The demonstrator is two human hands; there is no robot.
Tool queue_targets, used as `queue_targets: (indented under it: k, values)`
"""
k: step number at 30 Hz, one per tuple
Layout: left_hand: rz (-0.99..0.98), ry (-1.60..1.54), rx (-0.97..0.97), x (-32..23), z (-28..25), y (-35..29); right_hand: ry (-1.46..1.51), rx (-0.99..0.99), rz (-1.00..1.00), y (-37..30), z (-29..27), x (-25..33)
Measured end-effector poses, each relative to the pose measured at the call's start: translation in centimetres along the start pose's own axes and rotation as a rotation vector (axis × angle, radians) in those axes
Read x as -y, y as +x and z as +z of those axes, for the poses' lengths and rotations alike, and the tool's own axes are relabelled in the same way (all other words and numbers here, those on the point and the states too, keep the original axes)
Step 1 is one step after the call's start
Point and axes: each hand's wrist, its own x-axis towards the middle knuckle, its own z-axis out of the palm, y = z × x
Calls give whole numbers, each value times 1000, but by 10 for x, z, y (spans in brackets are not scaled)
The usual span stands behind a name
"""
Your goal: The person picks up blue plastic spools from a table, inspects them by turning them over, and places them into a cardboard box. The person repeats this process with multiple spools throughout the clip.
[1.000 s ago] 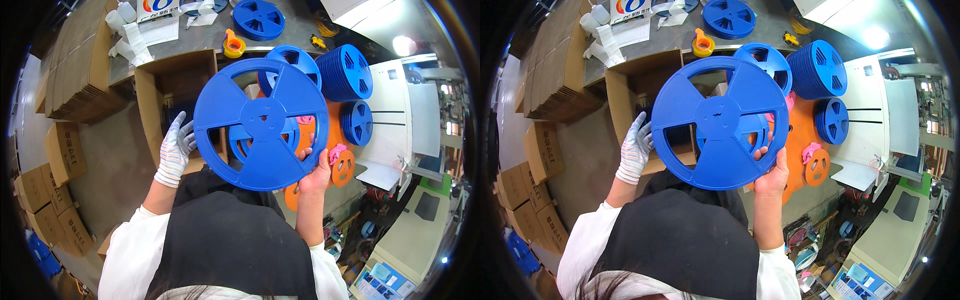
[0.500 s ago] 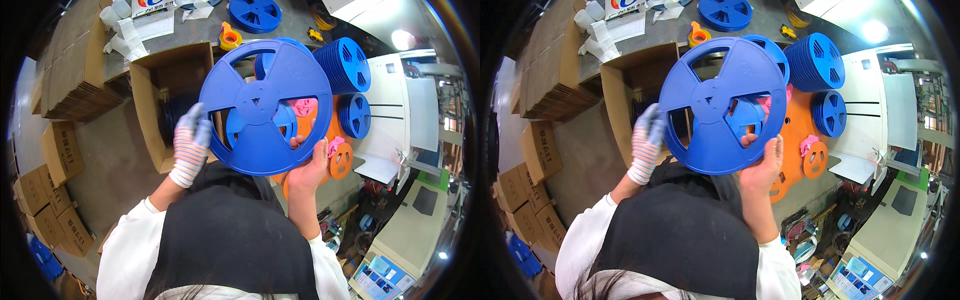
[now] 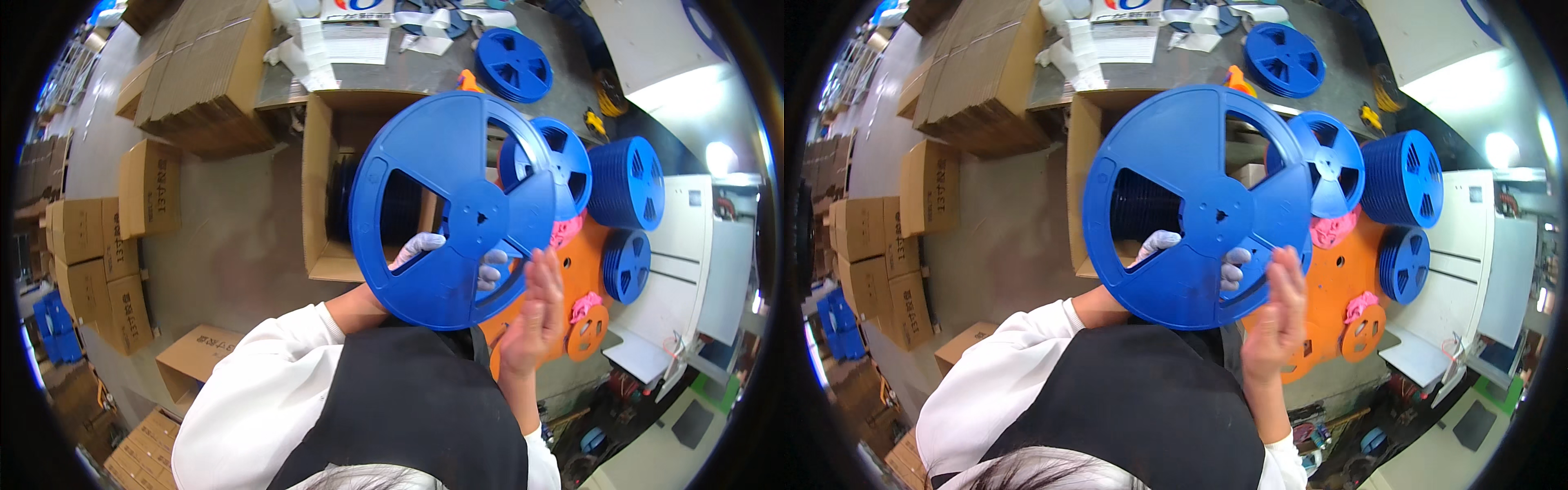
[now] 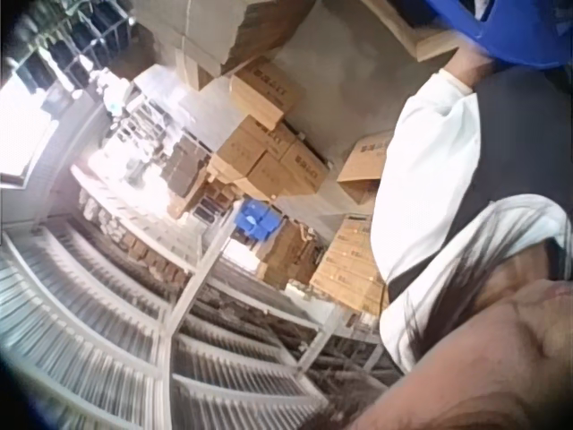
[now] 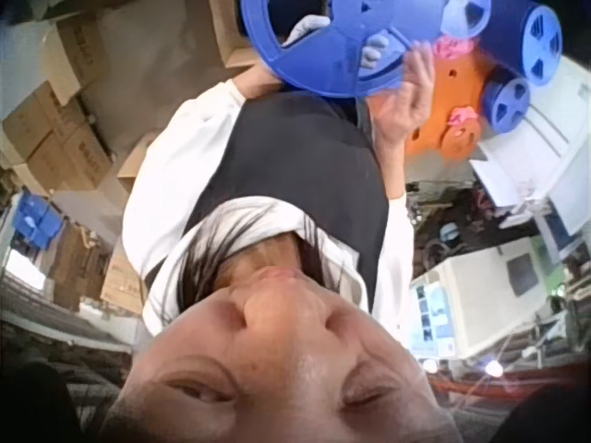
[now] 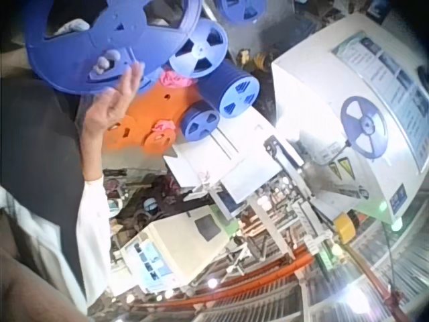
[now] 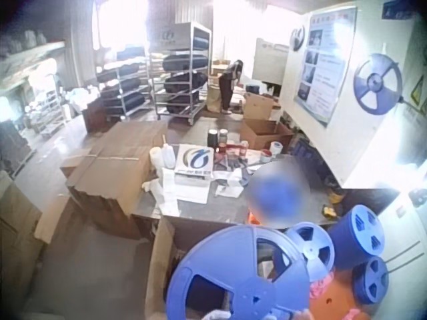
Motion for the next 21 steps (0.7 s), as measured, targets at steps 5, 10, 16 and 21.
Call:
queue_targets:
  k: [5,10,16,21]
  values:
    - [48,-16,5,-2,-5,-1,81,-366,194,2,-32,-13]
    - [40,-141,54,-4,-8,-4,117,-483,282,0,-47,-29]
    - [59,-146,118,-14,-16,-4,186,-477,371,-3,-49,-44]
    - [131,-198,108,-16,-12,-10,188,-456,442,-5,-52,-58]
